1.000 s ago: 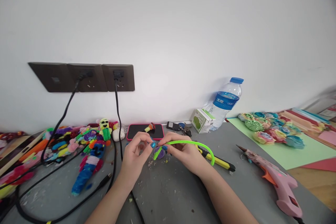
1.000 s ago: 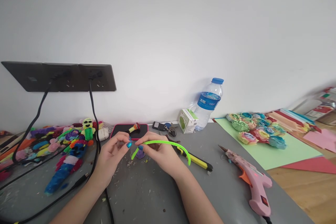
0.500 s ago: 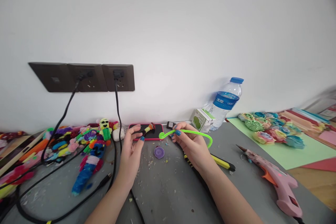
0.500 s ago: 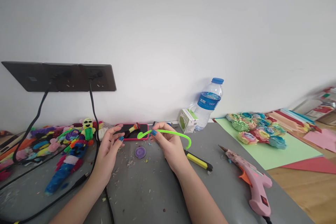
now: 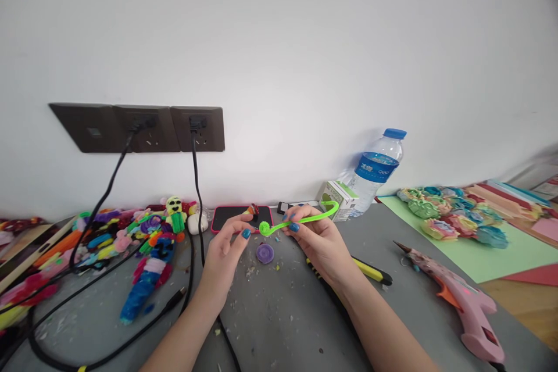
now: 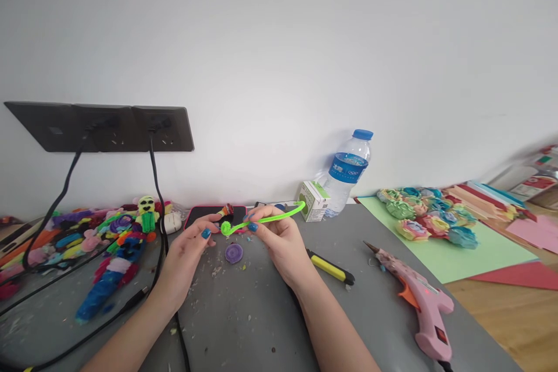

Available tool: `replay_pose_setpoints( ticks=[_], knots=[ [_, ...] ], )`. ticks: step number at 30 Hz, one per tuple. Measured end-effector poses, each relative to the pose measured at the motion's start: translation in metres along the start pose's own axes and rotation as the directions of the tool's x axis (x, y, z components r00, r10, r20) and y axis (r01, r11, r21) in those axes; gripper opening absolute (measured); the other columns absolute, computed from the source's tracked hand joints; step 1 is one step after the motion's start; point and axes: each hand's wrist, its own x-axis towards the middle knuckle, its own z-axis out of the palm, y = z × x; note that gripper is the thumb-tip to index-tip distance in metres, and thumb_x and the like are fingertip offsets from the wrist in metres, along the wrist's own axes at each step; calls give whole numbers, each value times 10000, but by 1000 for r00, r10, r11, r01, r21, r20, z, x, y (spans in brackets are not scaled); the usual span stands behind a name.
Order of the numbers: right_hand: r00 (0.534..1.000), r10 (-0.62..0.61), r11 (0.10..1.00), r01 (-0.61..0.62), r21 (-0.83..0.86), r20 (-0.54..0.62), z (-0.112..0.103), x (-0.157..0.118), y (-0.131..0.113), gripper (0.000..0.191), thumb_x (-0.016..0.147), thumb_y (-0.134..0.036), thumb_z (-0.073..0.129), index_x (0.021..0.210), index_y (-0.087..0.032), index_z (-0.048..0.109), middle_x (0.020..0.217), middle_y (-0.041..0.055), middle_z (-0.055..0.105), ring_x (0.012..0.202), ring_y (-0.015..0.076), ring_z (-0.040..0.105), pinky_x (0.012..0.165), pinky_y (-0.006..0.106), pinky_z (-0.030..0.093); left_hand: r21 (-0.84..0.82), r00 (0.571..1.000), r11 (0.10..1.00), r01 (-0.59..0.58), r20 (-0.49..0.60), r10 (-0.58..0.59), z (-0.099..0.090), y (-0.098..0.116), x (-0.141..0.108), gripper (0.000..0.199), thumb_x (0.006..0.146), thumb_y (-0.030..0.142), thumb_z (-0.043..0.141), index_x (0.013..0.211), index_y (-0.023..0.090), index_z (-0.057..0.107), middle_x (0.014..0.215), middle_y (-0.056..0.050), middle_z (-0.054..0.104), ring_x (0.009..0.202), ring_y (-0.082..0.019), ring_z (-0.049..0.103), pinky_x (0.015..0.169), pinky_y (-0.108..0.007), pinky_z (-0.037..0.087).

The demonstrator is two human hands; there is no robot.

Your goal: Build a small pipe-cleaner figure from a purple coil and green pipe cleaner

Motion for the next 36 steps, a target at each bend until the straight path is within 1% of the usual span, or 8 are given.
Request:
replay_pose_setpoints(
  ticks=[2,5,8,13,19,24,30,36],
  knots=[
    [1000,-7,1000,7,-18,11,0,0,0,132,744,-289,777,756,-212,670,902,28,604,837,153,576,733,268,480,-17,999,1000,22,42,-21,0,1,-1,261,823,459,615,823,205,675,1296,-113,562,1234,-303,485,897,-344,443],
    [999,-5,999,6,-47,32,-1,-1,1,143,758,-317,765,755,-211,670,933,37,601,879,165,565,750,278,472,-34,999,999,35,35,-34,0,2,-1,253,794,457,658,785,205,680,1245,-116,579,1217,-308,497,892,-349,453],
    [998,1,998,3,-70,62,-2,-1,3,150,771,-341,752,767,-214,673,939,35,593,851,158,555,761,287,464,-59,999,998,34,11,-34,0,1,-1,245,773,444,687,761,200,674,1202,-114,589,1215,-301,499,902,-345,453],
    [996,3,996,5,-94,87,-3,-2,4,109,782,-295,745,777,-210,676,923,26,588,800,135,552,735,262,457,-93,999,995,39,-1,-39,1,2,0,236,741,426,723,735,196,668,1168,-111,590,1207,-286,502,875,-322,471],
    [994,31,992,-18,-128,103,-1,-2,2,163,803,-315,727,884,-209,633,856,23,636,790,146,581,751,277,472,-96,998,994,54,-12,-55,3,4,0,280,715,455,735,712,184,665,1159,-118,596,1179,-292,517,882,-346,468],
    [998,27,992,-20,-126,57,-1,-2,2,262,772,-349,753,907,-223,567,853,16,656,802,157,593,744,282,468,-77,996,994,76,49,-72,3,6,-2,277,730,449,727,701,180,668,1185,-129,580,1206,-306,497,868,-364,472],
    [997,14,997,-8,-75,79,-3,-3,3,233,787,-301,748,902,-224,560,832,7,669,819,148,618,784,275,465,-53,982,994,92,173,-82,5,10,-4,265,743,446,721,694,188,685,1218,-135,552,1255,-314,446,874,-368,463],
    [994,40,997,-33,-73,101,-2,-4,1,220,784,-271,751,909,-224,576,796,-4,677,792,144,630,768,271,471,-6,959,995,96,268,-91,4,12,-5,267,765,437,700,673,187,683,1265,-129,524,1191,-297,478,869,-364,451]
  ],
)
